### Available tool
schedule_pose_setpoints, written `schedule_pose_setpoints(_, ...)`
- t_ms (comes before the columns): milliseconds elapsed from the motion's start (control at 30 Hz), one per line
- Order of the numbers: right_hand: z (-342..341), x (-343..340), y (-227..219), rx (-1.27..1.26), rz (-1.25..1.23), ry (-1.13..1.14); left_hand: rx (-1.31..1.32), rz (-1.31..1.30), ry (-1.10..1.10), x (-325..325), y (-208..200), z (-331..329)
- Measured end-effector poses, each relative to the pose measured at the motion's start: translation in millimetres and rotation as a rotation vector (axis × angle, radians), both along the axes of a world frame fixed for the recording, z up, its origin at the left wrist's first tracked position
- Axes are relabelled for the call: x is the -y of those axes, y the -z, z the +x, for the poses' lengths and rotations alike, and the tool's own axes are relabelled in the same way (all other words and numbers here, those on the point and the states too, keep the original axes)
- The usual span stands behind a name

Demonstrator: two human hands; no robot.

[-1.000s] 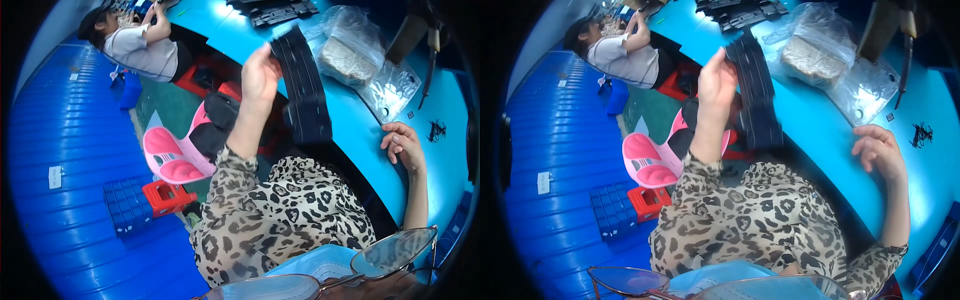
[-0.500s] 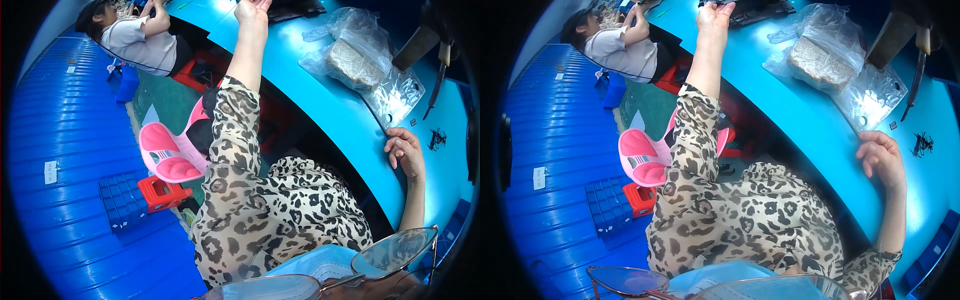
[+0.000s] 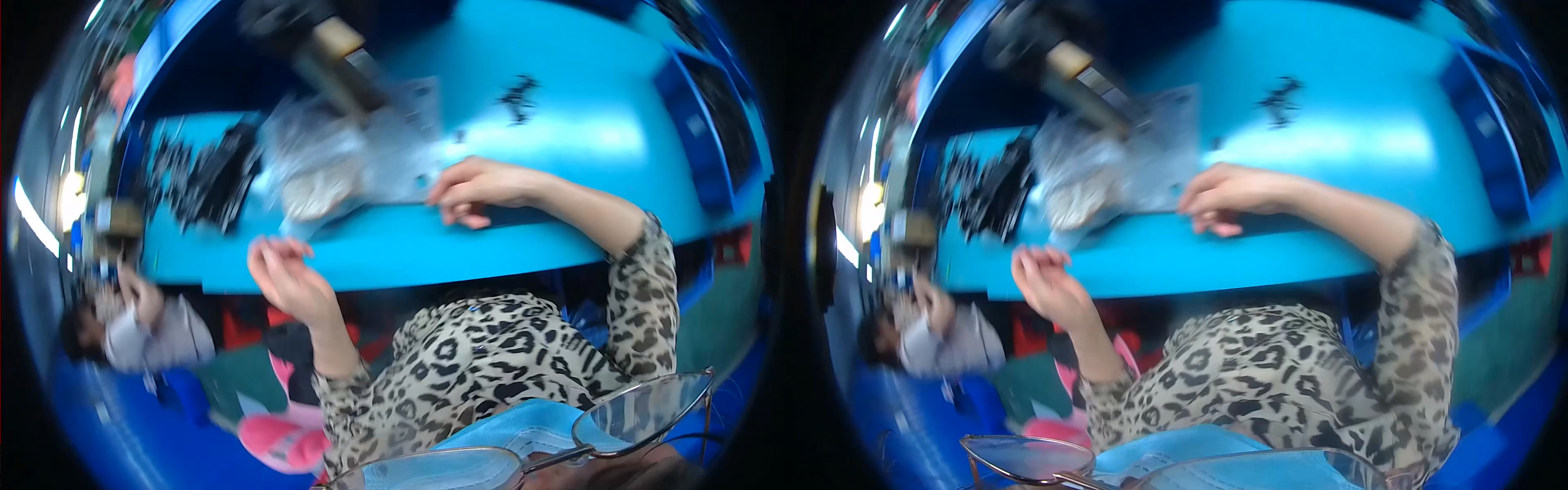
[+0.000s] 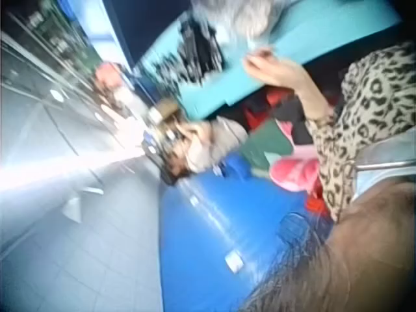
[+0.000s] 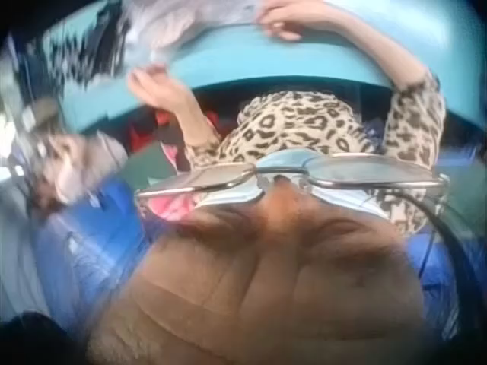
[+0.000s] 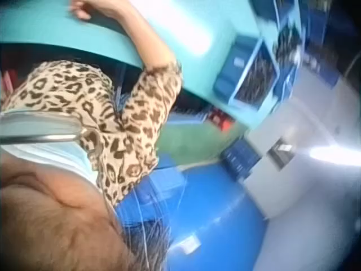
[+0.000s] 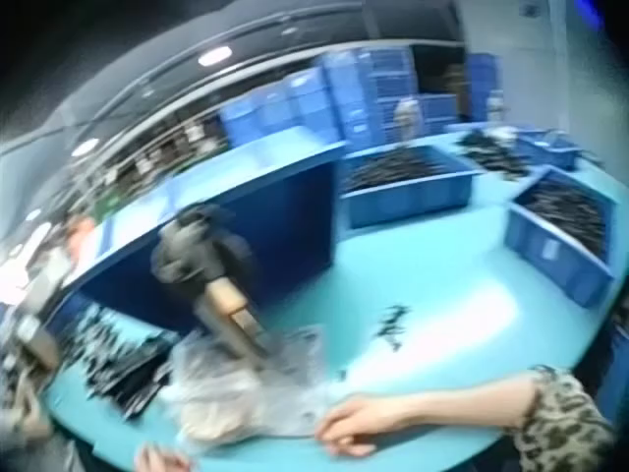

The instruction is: The person assembles a toy truck by attaching plastic parts and toy wheels to a toy truck chassis with screws, using an electric screwdriver.

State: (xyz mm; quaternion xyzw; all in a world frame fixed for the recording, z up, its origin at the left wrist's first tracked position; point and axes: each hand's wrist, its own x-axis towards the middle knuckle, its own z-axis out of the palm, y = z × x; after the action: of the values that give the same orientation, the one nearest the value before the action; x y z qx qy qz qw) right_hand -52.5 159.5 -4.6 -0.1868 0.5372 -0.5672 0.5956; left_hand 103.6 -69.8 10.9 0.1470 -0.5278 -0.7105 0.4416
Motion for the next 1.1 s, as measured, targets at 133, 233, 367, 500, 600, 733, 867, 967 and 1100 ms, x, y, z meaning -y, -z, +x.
schedule_pose_setpoints(133,13.6,-20.6,-9.0,-0.224,0.087,0.057,0.215,-0.464,0.395,-88.1,3.3,1.6)
schedule_pose_setpoints(233,33.8,-60.5,-29.5,-0.376,0.016,0.136,0.137,-0.884,0.703,-128.3,-2.2,-10.0)
schedule_pose_setpoints(367,79.8,-150.5,-44.5,-0.319,-0.175,0.674,-0.051,-1.213,0.952,-199.6,-20.0,-39.6)
schedule_pose_setpoints(500,141.2,-247.2,-13.8,-0.207,-0.291,1.12,-0.142,-1.438,1.148,-274.3,-23.0,-72.5)
schedule_pose_setpoints(600,163.6,-296.7,67.3,-0.12,-0.109,1.507,-0.146,-1.657,1.197,-324.3,-16.6,-90.0)
schedule_pose_setpoints(733,183.3,-357.0,213.0,0.248,0.284,1.913,-0.125,-1.897,1.074,-358.1,-2.2,-122.6)
schedule_pose_setpoints(867,205.6,-391.6,287.6,0.508,0.465,2.07,0.083,-1.918,1.079,-382.4,-1.5,-124.9)
schedule_pose_setpoints(967,206.4,-410.1,316.0,0.591,0.2,2.161,0.182,-1.948,1.086,-387.1,-9.3,-122.6)
schedule_pose_setpoints(1100,182.0,-420.7,334.7,0.324,0.427,1.952,0.245,-1.939,1.144,-391.4,-12.6,-123.1)
